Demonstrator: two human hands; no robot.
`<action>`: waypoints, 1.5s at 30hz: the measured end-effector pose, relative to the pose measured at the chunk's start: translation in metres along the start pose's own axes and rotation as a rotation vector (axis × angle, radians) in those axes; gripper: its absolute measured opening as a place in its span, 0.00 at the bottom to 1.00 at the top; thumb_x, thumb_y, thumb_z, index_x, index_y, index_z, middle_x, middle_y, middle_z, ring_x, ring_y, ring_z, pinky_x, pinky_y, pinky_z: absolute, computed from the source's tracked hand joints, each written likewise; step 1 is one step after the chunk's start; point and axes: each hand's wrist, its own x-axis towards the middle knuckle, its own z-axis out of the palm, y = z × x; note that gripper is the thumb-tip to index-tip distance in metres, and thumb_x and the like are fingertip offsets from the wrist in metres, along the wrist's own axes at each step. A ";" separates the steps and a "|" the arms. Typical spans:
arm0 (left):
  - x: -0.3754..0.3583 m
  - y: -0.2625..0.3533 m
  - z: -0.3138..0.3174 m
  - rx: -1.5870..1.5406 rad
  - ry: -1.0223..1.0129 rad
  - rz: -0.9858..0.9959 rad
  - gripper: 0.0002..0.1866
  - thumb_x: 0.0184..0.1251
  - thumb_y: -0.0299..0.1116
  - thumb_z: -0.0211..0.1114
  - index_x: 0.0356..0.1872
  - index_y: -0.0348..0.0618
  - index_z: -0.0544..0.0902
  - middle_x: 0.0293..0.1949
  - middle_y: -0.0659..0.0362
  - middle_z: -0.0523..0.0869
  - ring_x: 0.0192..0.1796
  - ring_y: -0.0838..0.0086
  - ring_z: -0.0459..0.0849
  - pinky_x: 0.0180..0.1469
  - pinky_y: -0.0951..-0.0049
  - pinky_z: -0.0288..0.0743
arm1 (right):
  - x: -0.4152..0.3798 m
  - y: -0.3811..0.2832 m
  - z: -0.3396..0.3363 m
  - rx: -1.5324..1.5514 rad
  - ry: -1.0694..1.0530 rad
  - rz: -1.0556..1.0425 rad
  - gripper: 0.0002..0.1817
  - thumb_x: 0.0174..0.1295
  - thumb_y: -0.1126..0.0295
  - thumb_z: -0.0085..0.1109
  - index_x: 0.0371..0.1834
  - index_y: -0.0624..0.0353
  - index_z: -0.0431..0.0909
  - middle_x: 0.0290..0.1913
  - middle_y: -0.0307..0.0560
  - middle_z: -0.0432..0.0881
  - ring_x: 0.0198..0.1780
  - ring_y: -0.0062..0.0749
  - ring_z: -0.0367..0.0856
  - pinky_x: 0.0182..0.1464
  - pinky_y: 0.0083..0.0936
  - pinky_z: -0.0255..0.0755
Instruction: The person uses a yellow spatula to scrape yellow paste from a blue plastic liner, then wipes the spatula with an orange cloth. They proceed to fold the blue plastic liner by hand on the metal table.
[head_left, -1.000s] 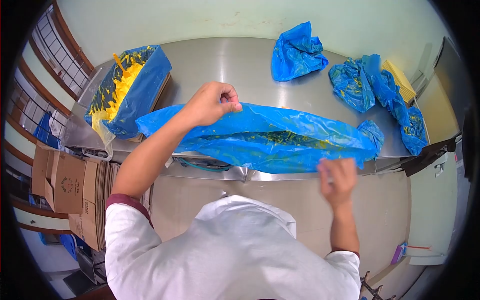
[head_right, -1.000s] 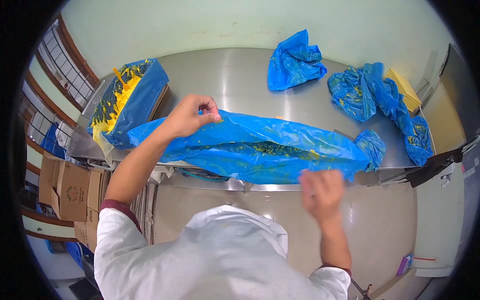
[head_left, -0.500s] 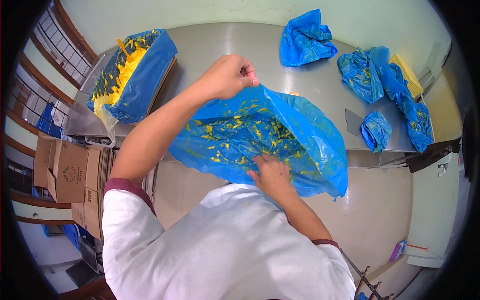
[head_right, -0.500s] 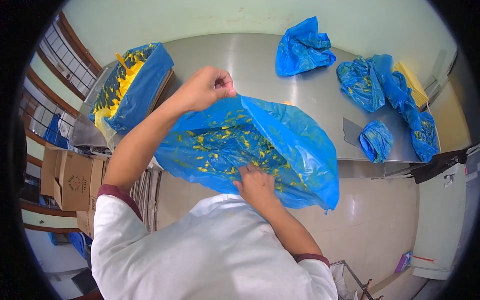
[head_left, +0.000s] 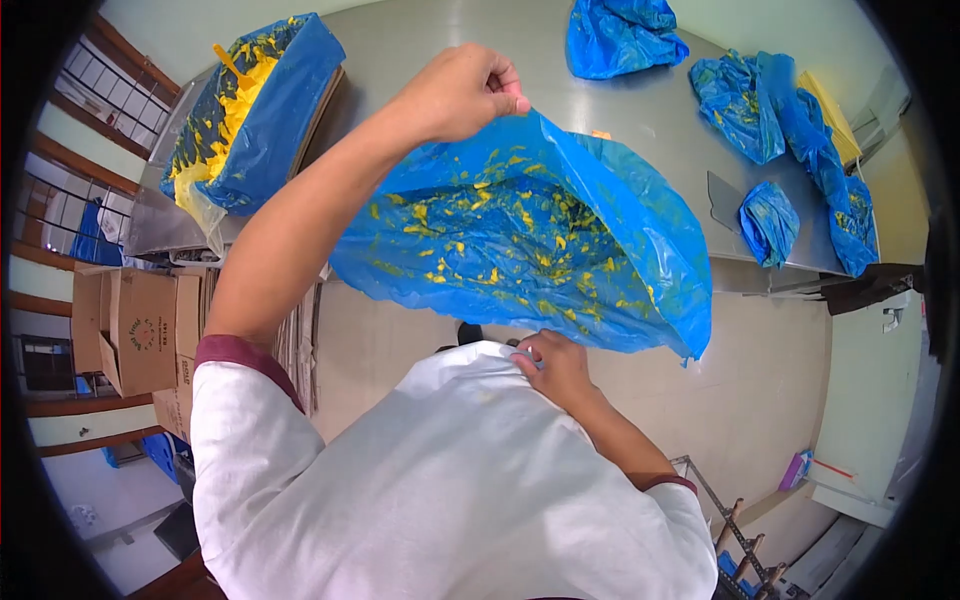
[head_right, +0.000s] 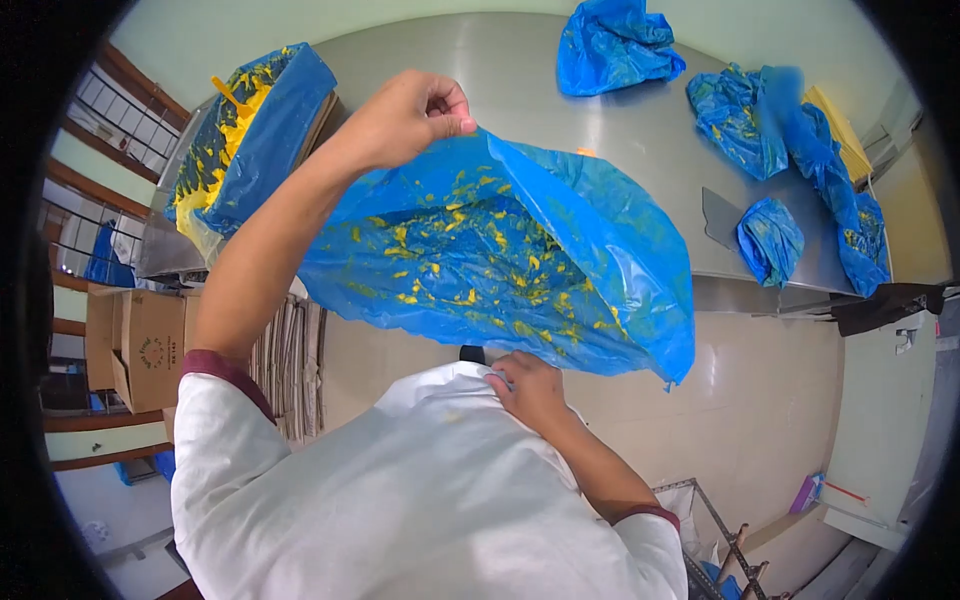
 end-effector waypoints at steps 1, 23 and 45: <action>0.000 0.001 0.001 -0.009 -0.010 -0.017 0.08 0.62 0.31 0.69 0.28 0.37 0.81 0.23 0.64 0.79 0.26 0.82 0.73 0.29 0.75 0.67 | -0.007 0.005 0.007 0.234 -0.130 0.232 0.10 0.57 0.65 0.69 0.38 0.56 0.80 0.26 0.35 0.75 0.27 0.25 0.75 0.25 0.24 0.67; -0.089 0.035 0.028 0.034 -0.051 0.178 0.07 0.58 0.30 0.70 0.29 0.39 0.80 0.30 0.58 0.84 0.36 0.68 0.81 0.43 0.67 0.71 | 0.036 -0.076 -0.001 1.551 0.467 0.540 0.17 0.60 0.74 0.66 0.52 0.58 0.76 0.47 0.42 0.82 0.48 0.26 0.80 0.50 0.29 0.77; -0.151 0.041 0.075 0.207 0.036 0.225 0.11 0.54 0.33 0.71 0.38 0.47 0.83 0.34 0.64 0.82 0.42 0.64 0.79 0.51 0.63 0.63 | 0.063 -0.086 -0.011 1.499 0.493 0.446 0.18 0.60 0.76 0.66 0.53 0.59 0.75 0.48 0.41 0.81 0.48 0.24 0.79 0.53 0.23 0.72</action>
